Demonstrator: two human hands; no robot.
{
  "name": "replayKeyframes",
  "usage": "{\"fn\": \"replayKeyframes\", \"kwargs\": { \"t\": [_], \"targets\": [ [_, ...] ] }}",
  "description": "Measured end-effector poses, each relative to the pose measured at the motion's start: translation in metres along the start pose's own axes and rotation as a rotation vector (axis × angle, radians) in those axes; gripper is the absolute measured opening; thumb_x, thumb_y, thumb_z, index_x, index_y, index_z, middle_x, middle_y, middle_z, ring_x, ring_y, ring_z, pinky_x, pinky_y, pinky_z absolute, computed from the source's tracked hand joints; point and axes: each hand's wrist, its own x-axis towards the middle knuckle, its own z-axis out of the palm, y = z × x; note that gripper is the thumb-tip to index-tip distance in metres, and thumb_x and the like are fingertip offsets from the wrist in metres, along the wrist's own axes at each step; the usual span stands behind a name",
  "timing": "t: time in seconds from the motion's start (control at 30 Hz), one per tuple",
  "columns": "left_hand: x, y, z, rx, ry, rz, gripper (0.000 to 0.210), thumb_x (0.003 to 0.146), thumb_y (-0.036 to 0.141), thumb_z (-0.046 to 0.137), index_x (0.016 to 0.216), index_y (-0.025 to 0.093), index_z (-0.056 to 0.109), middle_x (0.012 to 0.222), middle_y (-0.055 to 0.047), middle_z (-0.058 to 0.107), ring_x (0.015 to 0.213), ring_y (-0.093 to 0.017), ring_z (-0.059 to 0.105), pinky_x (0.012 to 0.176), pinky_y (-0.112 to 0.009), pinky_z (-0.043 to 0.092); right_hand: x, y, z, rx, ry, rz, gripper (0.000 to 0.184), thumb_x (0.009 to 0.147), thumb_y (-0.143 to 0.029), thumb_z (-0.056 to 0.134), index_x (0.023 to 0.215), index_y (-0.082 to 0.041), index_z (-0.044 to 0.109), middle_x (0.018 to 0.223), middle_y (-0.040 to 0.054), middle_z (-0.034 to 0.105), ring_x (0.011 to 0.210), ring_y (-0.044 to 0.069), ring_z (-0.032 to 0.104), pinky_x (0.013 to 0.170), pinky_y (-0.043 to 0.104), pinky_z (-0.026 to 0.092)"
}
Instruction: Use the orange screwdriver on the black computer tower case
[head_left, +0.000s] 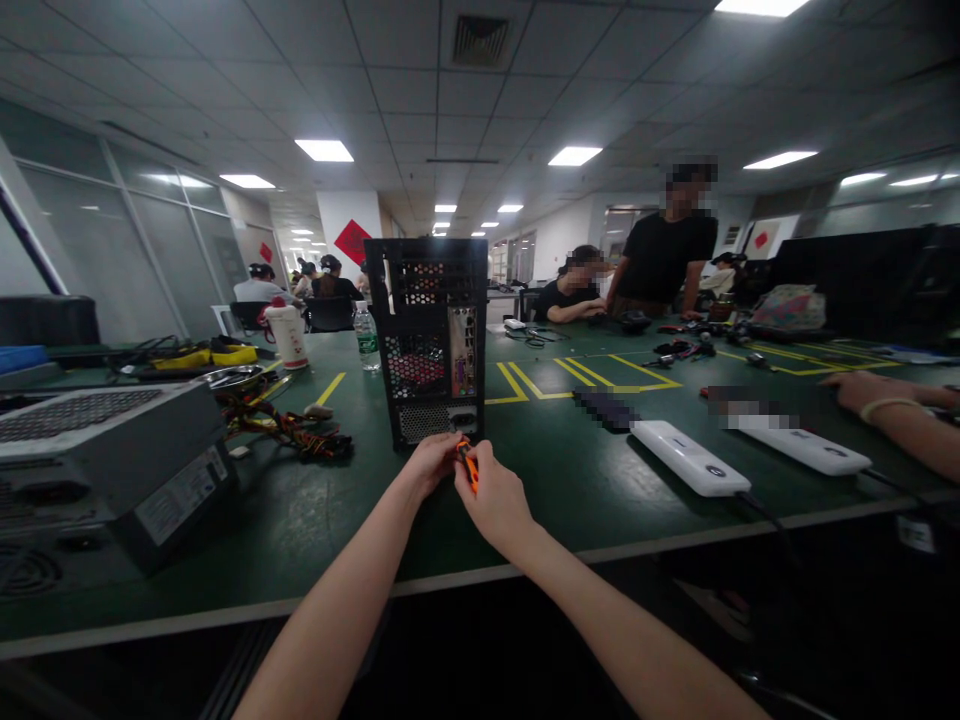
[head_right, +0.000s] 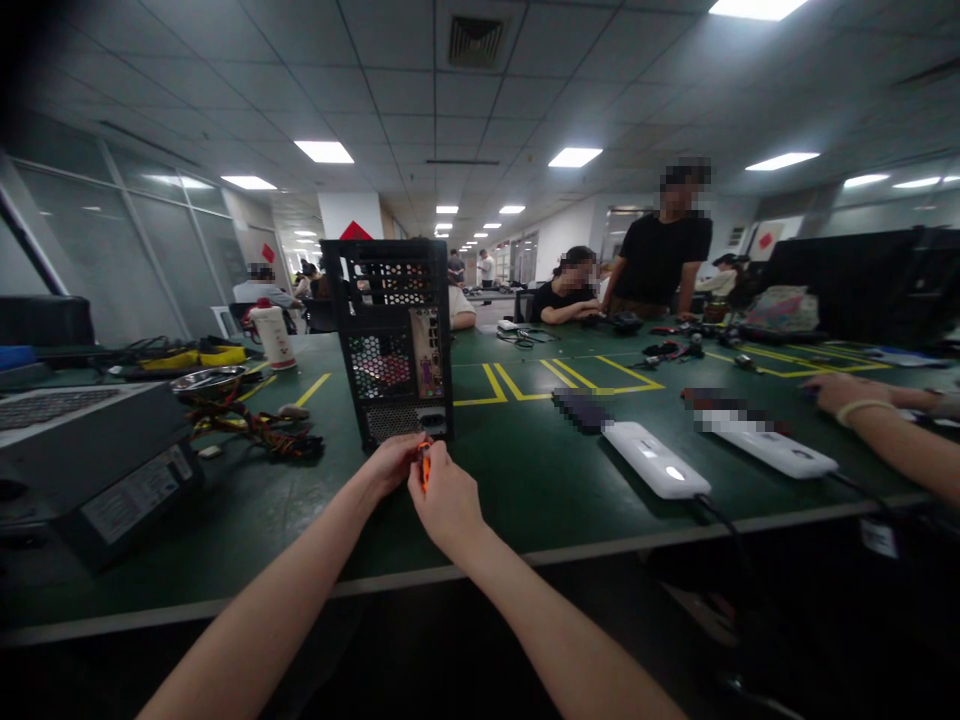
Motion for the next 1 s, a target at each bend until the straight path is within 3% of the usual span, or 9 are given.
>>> {"fn": "replayKeyframes", "kwargs": {
  "t": [0.2, 0.33, 0.5, 0.67, 0.83, 1.0],
  "targets": [
    [0.0041, 0.0004, -0.0037, 0.014, 0.030, -0.038, 0.021, 0.064, 0.028, 0.062, 0.059, 0.012, 0.050, 0.044, 0.002, 0.045, 0.038, -0.006, 0.040, 0.039, -0.018, 0.030, -0.0039, 0.0002, 0.0017, 0.095, -0.037, 0.031, 0.023, 0.076, -0.031, 0.044, 0.093, -0.019, 0.036, 0.076, 0.0006, 0.054, 0.061, 0.015, 0.055, 0.053, 0.024, 0.038],
    [0.0057, 0.0002, -0.0032, 0.032, 0.060, -0.031, 0.021, 0.063, 0.028, 0.063, 0.058, 0.012, 0.050, 0.044, 0.002, 0.045, 0.037, -0.006, 0.041, 0.038, -0.018, 0.029, -0.0039, -0.0003, -0.0002, 0.074, 0.056, -0.043, 0.022, 0.074, -0.023, 0.044, 0.095, -0.018, 0.039, 0.094, 0.0058, 0.046, 0.076, 0.016, 0.052, 0.061, 0.027, 0.042],
    [0.0063, 0.0001, -0.0004, 0.038, 0.078, -0.015, 0.025, 0.060, 0.030, 0.065, 0.057, 0.012, 0.048, 0.044, 0.003, 0.045, 0.037, -0.006, 0.041, 0.038, -0.018, 0.029, -0.0022, -0.0014, -0.0011, 0.076, 0.055, -0.147, 0.014, 0.078, -0.017, 0.037, 0.090, -0.018, 0.043, 0.090, 0.0045, 0.043, 0.077, 0.013, 0.051, 0.066, 0.026, 0.043],
    [0.0018, 0.0018, 0.0033, 0.025, 0.053, -0.027, 0.024, 0.062, 0.032, 0.064, 0.063, 0.011, 0.053, 0.051, -0.001, 0.051, 0.043, -0.006, 0.046, 0.041, -0.019, 0.034, -0.0014, 0.0023, -0.0009, 0.110, 0.090, -0.066, 0.015, 0.082, -0.023, 0.035, 0.091, -0.018, 0.044, 0.088, 0.0044, 0.041, 0.071, 0.012, 0.052, 0.056, 0.023, 0.044],
    [-0.0003, 0.0017, 0.0004, -0.045, -0.049, -0.043, 0.018, 0.064, 0.022, 0.063, 0.076, 0.009, 0.059, 0.066, -0.005, 0.058, 0.055, -0.008, 0.052, 0.051, -0.019, 0.041, -0.0007, 0.0041, -0.0013, 0.186, 0.126, -0.021, 0.013, 0.082, -0.024, 0.034, 0.089, -0.018, 0.044, 0.087, 0.0036, 0.041, 0.072, 0.012, 0.052, 0.060, 0.025, 0.044],
    [0.0040, 0.0010, -0.0024, -0.040, -0.013, -0.053, 0.013, 0.063, 0.019, 0.064, 0.063, 0.010, 0.055, 0.049, 0.000, 0.049, 0.043, -0.006, 0.046, 0.045, -0.019, 0.038, -0.0010, 0.0005, -0.0020, 0.194, 0.123, -0.047, 0.018, 0.074, -0.020, 0.043, 0.092, -0.018, 0.042, 0.094, 0.0058, 0.039, 0.078, 0.014, 0.051, 0.062, 0.027, 0.045]
  ]
}}
